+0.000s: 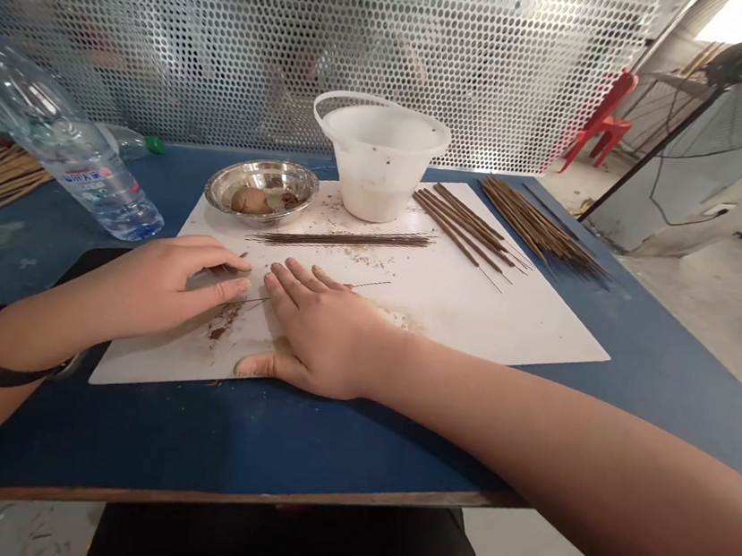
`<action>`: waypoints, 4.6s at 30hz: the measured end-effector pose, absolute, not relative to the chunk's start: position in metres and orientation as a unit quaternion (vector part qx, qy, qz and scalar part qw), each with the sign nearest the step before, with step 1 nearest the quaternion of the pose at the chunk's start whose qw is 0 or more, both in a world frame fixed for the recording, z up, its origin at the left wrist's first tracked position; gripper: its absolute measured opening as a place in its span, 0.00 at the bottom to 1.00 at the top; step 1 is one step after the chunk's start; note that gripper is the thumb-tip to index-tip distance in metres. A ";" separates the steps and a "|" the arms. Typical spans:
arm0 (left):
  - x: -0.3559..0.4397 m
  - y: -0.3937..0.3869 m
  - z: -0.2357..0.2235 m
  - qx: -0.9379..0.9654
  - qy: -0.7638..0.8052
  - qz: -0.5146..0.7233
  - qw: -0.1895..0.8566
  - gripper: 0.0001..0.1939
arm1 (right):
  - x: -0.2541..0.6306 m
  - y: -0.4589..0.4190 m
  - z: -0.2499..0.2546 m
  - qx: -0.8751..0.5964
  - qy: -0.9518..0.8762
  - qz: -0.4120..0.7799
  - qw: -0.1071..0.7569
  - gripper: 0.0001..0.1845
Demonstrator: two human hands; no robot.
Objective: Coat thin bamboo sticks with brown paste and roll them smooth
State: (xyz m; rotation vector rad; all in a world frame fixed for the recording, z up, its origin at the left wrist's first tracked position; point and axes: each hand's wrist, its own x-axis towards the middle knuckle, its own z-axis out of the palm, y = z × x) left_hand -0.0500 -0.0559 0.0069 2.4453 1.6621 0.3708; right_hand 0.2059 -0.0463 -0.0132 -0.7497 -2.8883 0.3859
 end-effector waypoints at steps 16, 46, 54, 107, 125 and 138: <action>-0.051 -0.056 0.008 0.823 0.553 0.099 0.085 0.24 | 0.216 -0.057 -0.007 -0.325 -0.942 0.085 0.016 0.58; -0.054 -0.056 0.008 0.828 0.550 0.067 0.088 0.28 | 0.202 -0.080 -0.015 -0.355 -0.931 0.084 0.000 0.59; -0.053 -0.056 0.010 0.831 0.544 0.070 0.090 0.25 | 0.194 -0.064 -0.014 -0.360 -0.927 0.105 -0.003 0.58; -0.056 -0.052 0.011 0.844 0.521 0.071 0.099 0.23 | 0.211 -0.042 -0.026 -0.302 -0.951 0.046 0.054 0.58; -0.059 -0.050 0.012 0.840 0.528 0.066 0.111 0.27 | 0.209 -0.042 -0.024 -0.286 -0.954 0.081 0.050 0.61; -0.058 -0.050 0.013 0.848 0.514 0.064 0.111 0.25 | 0.198 -0.061 -0.014 -0.333 -0.936 0.112 0.001 0.60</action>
